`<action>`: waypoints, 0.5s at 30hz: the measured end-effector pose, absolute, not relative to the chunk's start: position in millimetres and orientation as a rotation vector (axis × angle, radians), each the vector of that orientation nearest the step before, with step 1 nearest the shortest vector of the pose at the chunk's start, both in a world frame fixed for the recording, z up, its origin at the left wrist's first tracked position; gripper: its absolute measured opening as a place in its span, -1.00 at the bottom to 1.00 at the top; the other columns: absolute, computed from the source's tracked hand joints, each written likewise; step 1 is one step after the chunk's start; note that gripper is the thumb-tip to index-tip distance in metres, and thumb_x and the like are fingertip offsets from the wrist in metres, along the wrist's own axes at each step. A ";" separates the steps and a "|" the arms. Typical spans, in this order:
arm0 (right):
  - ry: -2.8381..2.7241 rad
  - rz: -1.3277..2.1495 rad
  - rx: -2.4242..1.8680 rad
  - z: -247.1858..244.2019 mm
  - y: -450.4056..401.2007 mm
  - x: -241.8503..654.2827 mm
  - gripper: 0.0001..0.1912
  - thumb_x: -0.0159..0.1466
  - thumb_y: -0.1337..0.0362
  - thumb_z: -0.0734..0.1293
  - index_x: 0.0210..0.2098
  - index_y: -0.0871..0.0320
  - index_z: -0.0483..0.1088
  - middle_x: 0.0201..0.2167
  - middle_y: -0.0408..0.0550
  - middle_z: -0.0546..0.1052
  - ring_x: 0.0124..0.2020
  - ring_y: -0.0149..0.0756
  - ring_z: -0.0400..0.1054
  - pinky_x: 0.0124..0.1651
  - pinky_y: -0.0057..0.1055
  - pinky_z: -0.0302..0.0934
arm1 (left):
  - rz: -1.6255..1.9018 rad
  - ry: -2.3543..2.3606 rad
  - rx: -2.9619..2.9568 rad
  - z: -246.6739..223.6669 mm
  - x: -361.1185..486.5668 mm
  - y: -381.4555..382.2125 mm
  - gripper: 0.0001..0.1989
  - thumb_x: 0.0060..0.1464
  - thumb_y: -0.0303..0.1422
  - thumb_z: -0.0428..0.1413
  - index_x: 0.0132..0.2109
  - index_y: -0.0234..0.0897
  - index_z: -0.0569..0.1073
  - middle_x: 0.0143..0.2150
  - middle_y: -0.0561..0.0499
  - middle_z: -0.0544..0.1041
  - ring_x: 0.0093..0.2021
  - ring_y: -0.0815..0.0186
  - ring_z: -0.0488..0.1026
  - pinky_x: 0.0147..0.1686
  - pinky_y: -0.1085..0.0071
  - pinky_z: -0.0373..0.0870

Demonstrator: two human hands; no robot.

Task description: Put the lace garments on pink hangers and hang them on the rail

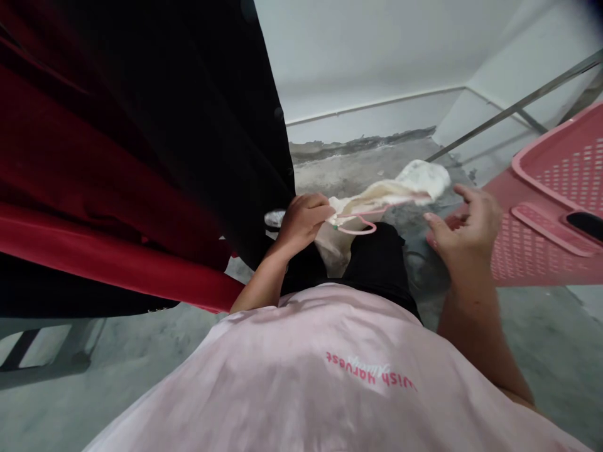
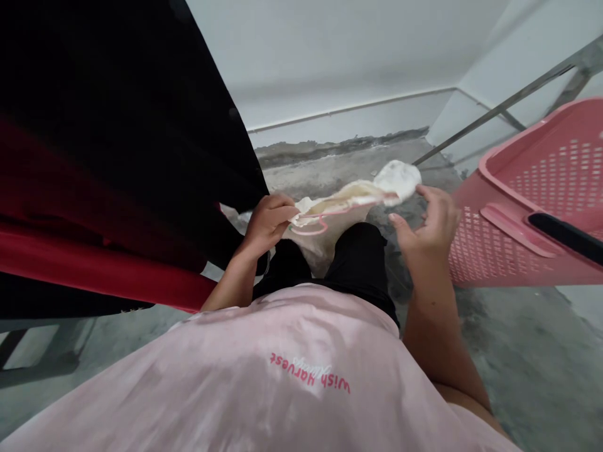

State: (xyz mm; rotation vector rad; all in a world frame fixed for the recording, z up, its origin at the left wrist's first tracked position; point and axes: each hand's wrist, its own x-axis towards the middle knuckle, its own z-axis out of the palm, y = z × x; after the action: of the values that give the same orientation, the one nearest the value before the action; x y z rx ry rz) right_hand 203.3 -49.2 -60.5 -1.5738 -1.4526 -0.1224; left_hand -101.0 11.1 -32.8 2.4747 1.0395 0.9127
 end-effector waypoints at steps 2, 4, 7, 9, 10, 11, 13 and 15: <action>-1.454 -0.201 -1.585 -63.3 -47.8 210.7 -0.28 0.10 0.07 0.45 0.20 0.21 0.35 0.19 0.23 0.38 0.27 0.05 0.20 0.34 0.00 -0.02 | 1.057 1.113 2.406 -33.6 -103.9 8.3 -0.74 0.24 -0.31 -0.05 -0.28 -0.17 0.53 -0.20 -0.03 0.50 -0.15 0.24 0.41 -0.08 0.27 0.32; -1.440 -0.039 -1.648 -62.1 -50.4 211.1 -0.37 0.10 0.07 0.43 0.12 0.19 0.43 0.14 0.19 0.43 0.21 0.03 0.27 0.30 -0.02 0.06 | 1.262 1.132 2.308 -35.6 -105.9 6.0 -0.73 0.26 -0.25 -0.03 -0.27 -0.16 0.54 -0.19 -0.04 0.49 -0.14 0.24 0.41 -0.07 0.26 0.35; -1.382 0.608 -1.695 -51.9 -60.2 204.7 -0.61 0.20 0.05 0.34 -0.11 0.16 0.53 -0.19 0.08 0.57 -0.16 -0.16 0.44 -0.11 -0.26 0.31 | 1.563 1.167 2.146 -39.5 -108.6 6.9 -0.76 0.26 -0.27 -0.01 -0.22 -0.17 0.55 -0.16 -0.06 0.48 -0.12 0.22 0.42 -0.05 0.22 0.38; -1.491 0.934 -1.549 -41.2 -67.1 200.6 -0.63 0.23 0.01 0.32 -0.22 0.18 0.54 -0.33 0.03 0.56 -0.29 -0.26 0.42 -0.27 -0.38 0.26 | 1.634 1.306 2.036 -41.0 -110.7 10.1 -0.78 0.24 -0.31 -0.01 -0.20 -0.15 0.54 -0.14 -0.07 0.49 -0.08 0.19 0.43 -0.02 0.19 0.39; -1.609 1.028 -1.434 -35.6 -69.9 199.2 -0.63 0.22 -0.01 0.33 -0.25 0.19 0.54 -0.34 0.02 0.54 -0.31 -0.28 0.41 -0.30 -0.41 0.25 | 1.622 1.396 1.994 -41.2 -111.8 11.7 -0.79 0.23 -0.31 -0.01 -0.20 -0.13 0.53 -0.13 -0.07 0.49 -0.05 0.17 0.43 0.00 0.18 0.39; -1.736 1.095 -1.315 -30.4 -72.3 198.1 -0.63 0.21 -0.01 0.35 -0.27 0.19 0.54 -0.34 0.02 0.54 -0.32 -0.31 0.40 -0.31 -0.43 0.24 | 1.594 1.472 1.966 -41.0 -112.8 13.1 -0.79 0.22 -0.31 -0.01 -0.19 -0.11 0.53 -0.11 -0.07 0.50 -0.03 0.16 0.42 0.02 0.17 0.39; -1.895 1.235 -1.128 -22.2 -76.5 196.3 -0.65 0.20 0.01 0.39 -0.24 0.19 0.53 -0.35 -0.02 0.51 -0.36 -0.36 0.36 -0.33 -0.46 0.22 | 1.543 1.529 1.949 -40.4 -113.9 14.7 -0.80 0.21 -0.29 0.00 -0.19 -0.09 0.53 -0.08 -0.06 0.50 0.00 0.14 0.42 0.03 0.16 0.39; -1.891 1.461 -1.013 -18.5 -82.6 195.7 -0.65 0.20 0.02 0.42 -0.19 0.16 0.50 -0.43 -0.08 0.44 -0.45 -0.41 0.28 -0.41 -0.49 0.16 | 1.584 1.438 1.963 -40.2 -113.6 15.6 -0.82 0.21 -0.30 0.02 -0.19 -0.09 0.53 -0.10 -0.06 0.51 -0.02 0.15 0.44 0.00 0.17 0.41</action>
State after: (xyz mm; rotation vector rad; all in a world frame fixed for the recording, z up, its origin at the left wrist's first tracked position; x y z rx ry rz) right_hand 195.7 -82.6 -18.5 -1.0126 -1.8913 1.4608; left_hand -113.6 15.6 -40.2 1.9630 1.4382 1.5843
